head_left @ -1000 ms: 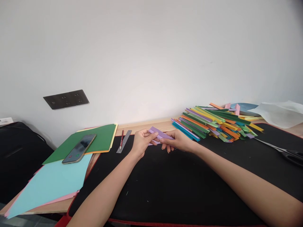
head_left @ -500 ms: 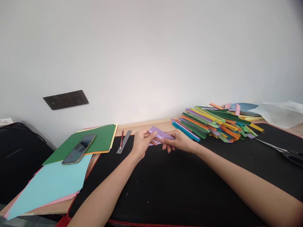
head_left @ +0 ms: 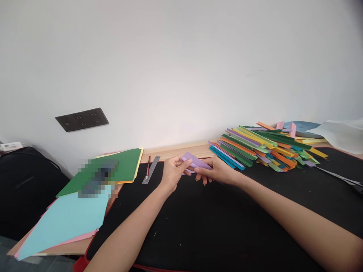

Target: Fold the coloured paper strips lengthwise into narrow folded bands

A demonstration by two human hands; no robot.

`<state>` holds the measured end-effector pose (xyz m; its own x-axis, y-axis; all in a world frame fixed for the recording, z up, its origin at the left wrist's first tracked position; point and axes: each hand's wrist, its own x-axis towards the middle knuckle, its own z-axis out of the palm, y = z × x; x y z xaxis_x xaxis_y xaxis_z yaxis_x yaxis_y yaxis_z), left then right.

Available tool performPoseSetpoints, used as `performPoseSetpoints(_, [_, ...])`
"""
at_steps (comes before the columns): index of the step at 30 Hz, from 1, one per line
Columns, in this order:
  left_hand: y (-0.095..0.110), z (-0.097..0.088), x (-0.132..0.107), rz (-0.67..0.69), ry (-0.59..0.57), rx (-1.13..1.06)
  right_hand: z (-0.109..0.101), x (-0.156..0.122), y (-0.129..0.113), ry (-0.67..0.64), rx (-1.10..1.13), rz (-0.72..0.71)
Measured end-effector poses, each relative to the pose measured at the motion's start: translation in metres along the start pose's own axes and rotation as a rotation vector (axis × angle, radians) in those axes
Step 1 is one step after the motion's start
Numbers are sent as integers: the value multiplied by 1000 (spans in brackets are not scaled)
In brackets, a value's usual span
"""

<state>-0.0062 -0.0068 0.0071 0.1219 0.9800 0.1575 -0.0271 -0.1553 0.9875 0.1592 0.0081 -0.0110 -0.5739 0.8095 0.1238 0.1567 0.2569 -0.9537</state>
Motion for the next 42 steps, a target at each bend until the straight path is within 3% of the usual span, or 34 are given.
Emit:
performPoseSetpoints(10, [-3, 1, -1, -24, -84, -3, 2, 0, 1, -5, 27, 40])
performPoseSetpoints(27, [-8, 1, 0, -25, -28, -30, 3, -2, 0, -6, -2, 35])
performPoseSetpoints(31, [-9, 1, 1, -18, 4, -34, 3, -1, 4, -3, -9, 37])
performPoseSetpoints(37, [-5, -1, 2, 11, 144, -55, 1, 2, 11, -10, -6, 53])
performPoseSetpoints(42, [-3, 0, 1, -7, 143, -72, 1, 1, 10, -12, -22, 55])
